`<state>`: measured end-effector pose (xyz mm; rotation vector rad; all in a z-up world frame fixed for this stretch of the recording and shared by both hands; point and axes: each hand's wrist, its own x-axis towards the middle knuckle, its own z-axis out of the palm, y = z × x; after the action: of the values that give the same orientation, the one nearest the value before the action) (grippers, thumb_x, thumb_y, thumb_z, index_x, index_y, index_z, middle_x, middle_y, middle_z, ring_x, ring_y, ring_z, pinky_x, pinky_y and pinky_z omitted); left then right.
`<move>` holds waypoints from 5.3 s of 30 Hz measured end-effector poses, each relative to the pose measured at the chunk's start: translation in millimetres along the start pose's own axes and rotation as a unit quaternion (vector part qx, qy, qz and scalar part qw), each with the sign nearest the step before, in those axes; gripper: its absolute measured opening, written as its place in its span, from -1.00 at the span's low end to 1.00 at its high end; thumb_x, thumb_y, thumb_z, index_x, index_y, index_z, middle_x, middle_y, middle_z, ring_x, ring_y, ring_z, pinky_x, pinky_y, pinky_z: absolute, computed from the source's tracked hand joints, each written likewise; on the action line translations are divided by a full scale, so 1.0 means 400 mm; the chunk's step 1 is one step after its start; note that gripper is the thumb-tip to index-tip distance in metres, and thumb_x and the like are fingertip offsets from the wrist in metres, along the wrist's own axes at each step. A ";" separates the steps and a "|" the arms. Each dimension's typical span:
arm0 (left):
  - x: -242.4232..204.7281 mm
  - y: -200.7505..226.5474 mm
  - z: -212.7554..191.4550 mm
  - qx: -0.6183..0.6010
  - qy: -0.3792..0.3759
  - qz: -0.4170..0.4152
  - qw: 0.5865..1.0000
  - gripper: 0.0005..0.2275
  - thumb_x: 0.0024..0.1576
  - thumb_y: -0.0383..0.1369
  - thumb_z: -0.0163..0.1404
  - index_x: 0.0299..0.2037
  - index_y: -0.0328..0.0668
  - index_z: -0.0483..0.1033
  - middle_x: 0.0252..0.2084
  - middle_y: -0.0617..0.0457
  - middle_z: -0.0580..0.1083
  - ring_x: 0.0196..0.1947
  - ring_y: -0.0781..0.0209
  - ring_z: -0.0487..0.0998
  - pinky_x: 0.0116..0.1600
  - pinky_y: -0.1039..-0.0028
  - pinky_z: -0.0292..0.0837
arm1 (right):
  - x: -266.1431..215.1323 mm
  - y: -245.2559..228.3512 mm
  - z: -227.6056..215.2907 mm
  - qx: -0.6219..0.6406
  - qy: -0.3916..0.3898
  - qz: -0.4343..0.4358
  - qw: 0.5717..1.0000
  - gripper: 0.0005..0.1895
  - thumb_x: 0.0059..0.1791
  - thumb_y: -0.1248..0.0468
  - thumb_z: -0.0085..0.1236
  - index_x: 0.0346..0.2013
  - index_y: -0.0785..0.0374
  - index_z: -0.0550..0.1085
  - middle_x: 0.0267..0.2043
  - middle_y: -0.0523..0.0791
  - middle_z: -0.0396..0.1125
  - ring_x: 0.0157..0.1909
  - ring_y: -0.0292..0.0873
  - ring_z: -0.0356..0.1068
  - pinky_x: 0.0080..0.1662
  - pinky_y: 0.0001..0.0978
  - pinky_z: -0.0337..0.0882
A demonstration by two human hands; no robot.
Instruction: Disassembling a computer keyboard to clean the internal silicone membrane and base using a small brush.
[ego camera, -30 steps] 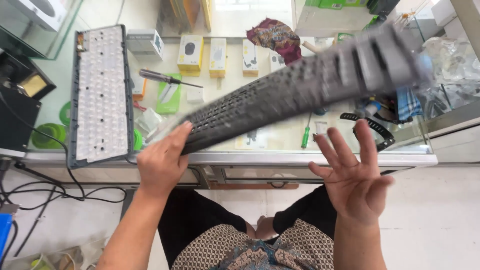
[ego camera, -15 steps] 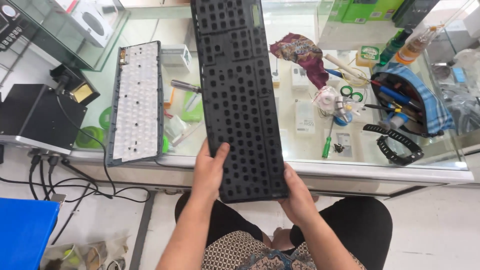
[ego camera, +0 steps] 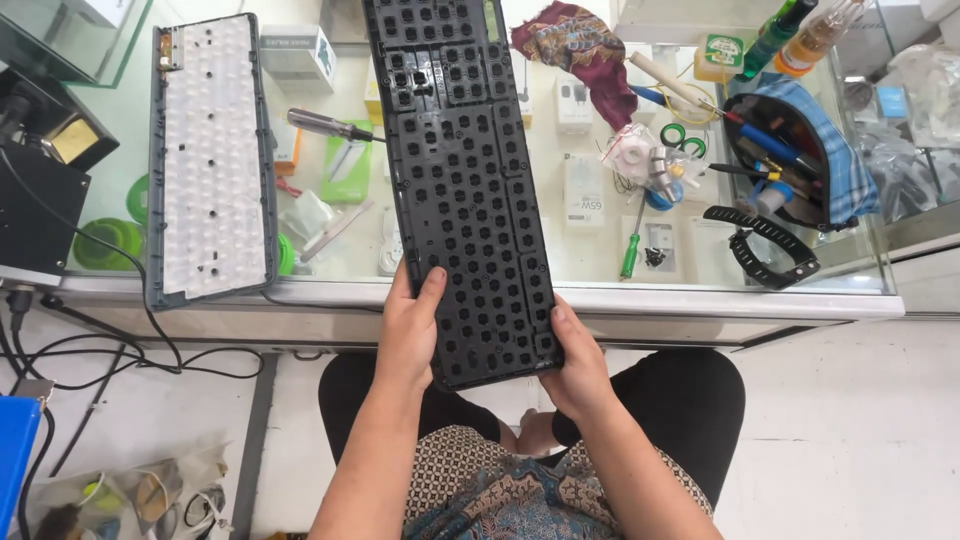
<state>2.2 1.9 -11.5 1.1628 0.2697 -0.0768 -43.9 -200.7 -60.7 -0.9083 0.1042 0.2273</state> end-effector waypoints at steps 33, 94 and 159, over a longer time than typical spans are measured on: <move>0.103 0.218 0.301 0.332 -0.038 0.073 0.939 -0.22 0.05 -0.44 -0.21 0.56 -0.36 -0.17 0.58 -0.46 -0.09 0.57 -0.37 -0.08 0.57 -0.12 -0.09 | 0.022 -0.112 0.181 -0.459 0.046 -0.176 0.870 -0.08 0.02 0.29 0.22 0.56 0.23 -0.07 0.10 0.20 0.44 0.09 0.23 0.51 0.03 -0.01 0.58; 0.171 0.339 -0.497 0.692 0.335 0.043 0.638 -0.52 0.34 -0.20 -0.12 0.42 -0.26 0.24 0.46 -0.13 0.27 0.42 -0.13 0.26 0.41 0.00 0.19 | 0.169 -0.117 0.052 -0.633 0.119 -0.185 0.742 -0.68 0.18 0.16 0.13 0.18 0.22 0.54 -0.43 -0.18 0.39 -0.38 -0.19 0.37 -0.21 -0.27 0.36; 0.132 0.234 -0.340 0.495 0.228 0.148 0.826 -0.71 0.35 -0.19 -0.09 0.01 -0.15 0.64 -0.15 -0.17 0.62 0.01 -0.29 0.58 0.10 -0.04 0.45 | 0.333 0.010 0.108 -0.704 0.112 -0.282 0.643 -0.69 0.09 -0.08 0.15 0.14 -0.32 0.51 0.20 -0.47 0.40 0.28 -0.27 0.34 0.22 -0.12 0.23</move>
<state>48.7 167.7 8.8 2.2581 0.4957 0.3926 84.3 -144.0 -61.9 -2.4937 -0.1808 -0.5185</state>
